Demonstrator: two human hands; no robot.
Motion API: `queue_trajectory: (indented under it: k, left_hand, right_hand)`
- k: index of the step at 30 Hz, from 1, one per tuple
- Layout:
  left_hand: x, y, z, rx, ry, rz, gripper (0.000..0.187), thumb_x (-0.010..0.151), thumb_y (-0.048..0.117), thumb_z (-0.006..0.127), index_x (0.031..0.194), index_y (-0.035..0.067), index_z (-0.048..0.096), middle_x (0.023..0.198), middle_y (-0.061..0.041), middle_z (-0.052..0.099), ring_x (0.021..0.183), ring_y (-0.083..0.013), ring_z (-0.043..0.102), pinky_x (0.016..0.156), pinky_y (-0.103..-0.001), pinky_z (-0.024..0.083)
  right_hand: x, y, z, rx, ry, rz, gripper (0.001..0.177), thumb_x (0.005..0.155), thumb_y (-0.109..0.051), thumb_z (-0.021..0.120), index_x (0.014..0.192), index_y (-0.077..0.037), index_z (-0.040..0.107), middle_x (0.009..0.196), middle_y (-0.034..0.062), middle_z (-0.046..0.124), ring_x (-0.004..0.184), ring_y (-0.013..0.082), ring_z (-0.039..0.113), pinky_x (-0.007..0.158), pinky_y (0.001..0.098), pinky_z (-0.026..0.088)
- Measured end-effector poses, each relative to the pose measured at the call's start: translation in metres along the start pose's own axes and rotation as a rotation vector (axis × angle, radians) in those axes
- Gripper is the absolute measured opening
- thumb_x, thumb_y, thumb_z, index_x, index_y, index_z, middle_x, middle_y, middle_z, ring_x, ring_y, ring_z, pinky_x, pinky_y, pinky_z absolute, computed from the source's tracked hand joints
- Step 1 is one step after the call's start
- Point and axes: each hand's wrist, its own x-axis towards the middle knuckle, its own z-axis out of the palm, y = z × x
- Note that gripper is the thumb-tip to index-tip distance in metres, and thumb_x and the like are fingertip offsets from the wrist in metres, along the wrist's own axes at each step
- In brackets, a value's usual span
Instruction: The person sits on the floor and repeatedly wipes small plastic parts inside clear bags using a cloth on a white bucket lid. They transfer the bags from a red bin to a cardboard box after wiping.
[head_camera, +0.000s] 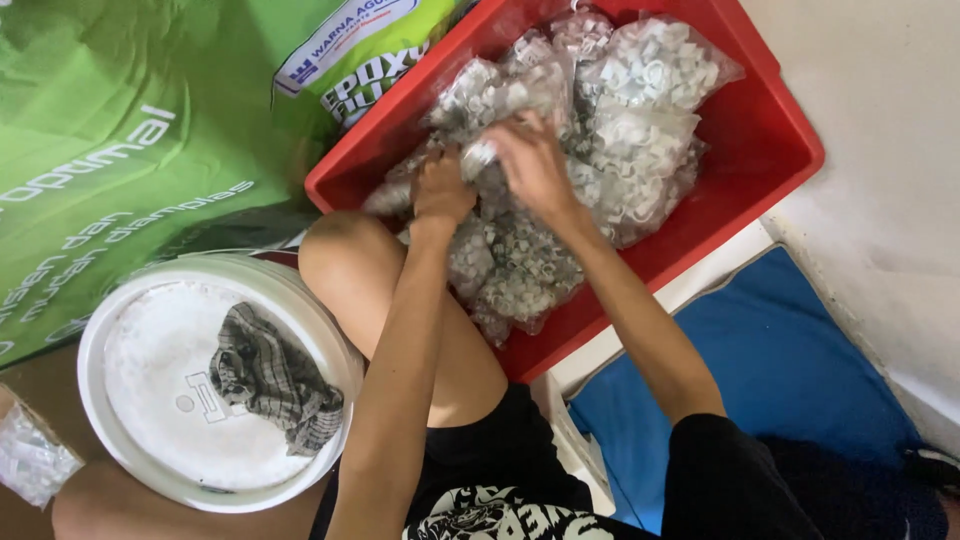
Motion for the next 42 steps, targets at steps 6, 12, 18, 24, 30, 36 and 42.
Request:
queue_trajectory:
  k: [6, 12, 18, 24, 30, 36, 42]
  left_hand:
    - [-0.036, 0.063, -0.111, -0.502, -0.115, -0.052, 0.094, 0.075, 0.058, 0.096, 0.146, 0.008, 0.061, 0.122, -0.021, 0.08, 0.119, -0.0356, 0.076, 0.102, -0.05, 0.061]
    - [-0.045, 0.064, -0.116, -0.71, 0.032, 0.036, 0.084, 0.076, 0.071, 0.083, 0.129, 0.008, 0.067, 0.111, -0.013, 0.083, 0.092, -0.0228, 0.082, 0.081, -0.039, 0.063]
    - [-0.035, 0.055, -0.101, -0.974, 0.085, 0.158, 0.077, 0.09, 0.063, 0.074, 0.137, 0.002, 0.07, 0.138, -0.015, 0.075, 0.118, -0.0273, 0.075, 0.106, -0.04, 0.064]
    - [-0.061, 0.07, -0.115, -0.99, 0.135, 0.228, 0.05, 0.111, 0.032, 0.071, 0.152, 0.006, 0.064, 0.122, -0.035, 0.076, 0.119, -0.0453, 0.076, 0.099, -0.057, 0.063]
    - [-0.084, 0.066, -0.147, -1.553, 0.192, 0.323, 0.051, 0.101, 0.014, 0.09, 0.144, 0.009, 0.064, 0.132, -0.014, 0.077, 0.115, -0.0139, 0.065, 0.107, -0.033, 0.059]
    - [-0.157, 0.035, -0.18, -1.751, 0.394, 0.266, 0.049, 0.1, 0.012, 0.089, 0.143, 0.013, 0.066, 0.128, -0.01, 0.081, 0.115, -0.0124, 0.073, 0.103, -0.032, 0.066]
    - [-0.214, -0.024, -0.199, -1.675, 0.786, 0.107, 0.052, 0.092, 0.015, 0.095, 0.131, 0.008, 0.061, 0.102, 0.0, 0.075, 0.091, -0.004, 0.065, 0.091, -0.023, 0.06]
  right_hand:
    - [0.036, -0.041, -0.083, 0.298, 0.022, 0.235, 0.017, 0.118, -0.013, 0.056, 0.121, -0.001, 0.069, 0.116, 0.0154, 0.072, 0.11, 0.0294, 0.069, 0.103, 0.04, 0.056]
    - [0.051, -0.062, -0.113, 0.225, 0.124, 0.381, 0.027, 0.119, -0.031, 0.054, 0.116, -0.008, 0.069, 0.096, 0.0059, 0.075, 0.071, 0.0144, 0.06, 0.061, 0.0326, 0.046]
    - [0.042, -0.044, -0.12, 0.33, 0.185, 0.675, 0.078, 0.11, -0.059, 0.058, 0.144, 0.011, 0.061, 0.136, 0.0248, 0.075, 0.134, 0.0338, 0.068, 0.115, 0.0394, 0.048]
    - [0.015, -0.065, -0.126, 0.65, 0.279, 0.749, 0.025, 0.119, -0.031, 0.06, 0.129, -0.008, 0.067, 0.079, 0.0052, 0.062, 0.058, 0.0155, 0.063, 0.045, 0.0276, 0.053]
    - [-0.008, -0.092, -0.128, 1.084, 0.243, 0.682, 0.028, 0.118, -0.023, 0.06, 0.14, -0.006, 0.052, 0.109, 0.0232, 0.071, 0.09, 0.0321, 0.08, 0.065, 0.0455, 0.068]
    - [0.009, -0.218, -0.139, 1.119, -0.051, 0.555, 0.049, 0.113, -0.018, 0.062, 0.161, -0.011, 0.051, 0.146, 0.0216, 0.061, 0.133, 0.028, 0.065, 0.103, 0.0522, 0.063]
    - [0.028, -0.319, -0.105, 0.855, -0.046, 0.397, 0.03, 0.115, -0.023, 0.063, 0.14, -0.008, 0.058, 0.111, 0.0068, 0.059, 0.112, 0.0182, 0.061, 0.087, 0.034, 0.056]
